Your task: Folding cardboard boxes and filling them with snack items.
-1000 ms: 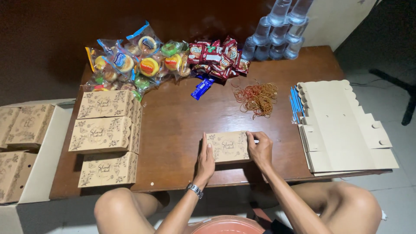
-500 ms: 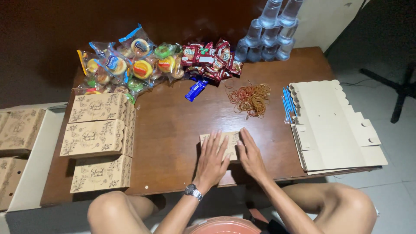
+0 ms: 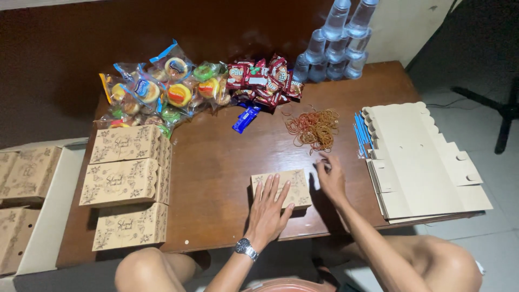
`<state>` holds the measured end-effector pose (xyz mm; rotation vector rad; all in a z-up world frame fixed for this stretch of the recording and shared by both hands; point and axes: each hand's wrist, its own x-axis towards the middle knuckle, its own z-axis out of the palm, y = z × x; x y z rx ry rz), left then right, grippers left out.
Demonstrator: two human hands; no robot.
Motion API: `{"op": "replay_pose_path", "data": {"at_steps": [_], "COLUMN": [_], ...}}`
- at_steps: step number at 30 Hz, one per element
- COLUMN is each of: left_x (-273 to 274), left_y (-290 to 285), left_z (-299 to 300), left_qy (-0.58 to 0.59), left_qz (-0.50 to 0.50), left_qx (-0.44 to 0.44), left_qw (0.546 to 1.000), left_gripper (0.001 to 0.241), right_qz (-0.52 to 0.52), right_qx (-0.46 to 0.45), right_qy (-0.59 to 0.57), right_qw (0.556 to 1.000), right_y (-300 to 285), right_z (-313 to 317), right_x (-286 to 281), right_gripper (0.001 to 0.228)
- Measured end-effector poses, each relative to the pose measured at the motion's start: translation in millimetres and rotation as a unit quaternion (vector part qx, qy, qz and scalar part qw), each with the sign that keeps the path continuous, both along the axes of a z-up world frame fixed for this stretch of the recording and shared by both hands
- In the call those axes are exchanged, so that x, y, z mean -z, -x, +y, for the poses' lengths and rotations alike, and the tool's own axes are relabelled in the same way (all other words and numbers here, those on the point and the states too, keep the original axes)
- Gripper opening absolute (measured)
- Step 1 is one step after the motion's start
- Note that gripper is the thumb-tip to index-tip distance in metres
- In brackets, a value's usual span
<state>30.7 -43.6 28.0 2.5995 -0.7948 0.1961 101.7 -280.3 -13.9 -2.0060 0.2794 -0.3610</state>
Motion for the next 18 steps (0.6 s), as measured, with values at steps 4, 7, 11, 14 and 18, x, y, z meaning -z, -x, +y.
{"op": "replay_pose_path", "data": {"at_steps": [4,7,11,14,18], "left_x": [-7,-9,-11,-13,-12], "left_y": [1,0,-2,-1,-3], "left_z": [1,0,0,0,1], "left_qy": [0.023,0.023,0.022,0.029,0.039], "left_qz": [-0.014,-0.016,0.004,-0.018,-0.026], "left_qx": [0.009,0.009,0.008,0.009,0.008], "left_qw": [1.0,1.0,1.0,0.999,0.999], "left_gripper": [0.061,0.062,0.062,0.06,0.059], "right_qz": [-0.021,-0.097,-0.001,0.087,0.122], "right_qx": [0.067,0.055,0.021,-0.017,0.014], "right_qy": [0.213,0.309,0.374,0.346,0.222], "right_qw": [0.975,0.945,0.927,0.934,0.967], "right_y": [-63,-115,-127,-137,-148], "right_z": [-48,-77,-63,-62,-68], "right_x": [26,61,27,23,16], "right_gripper": [0.022,0.024,0.035,0.023,0.014]}}
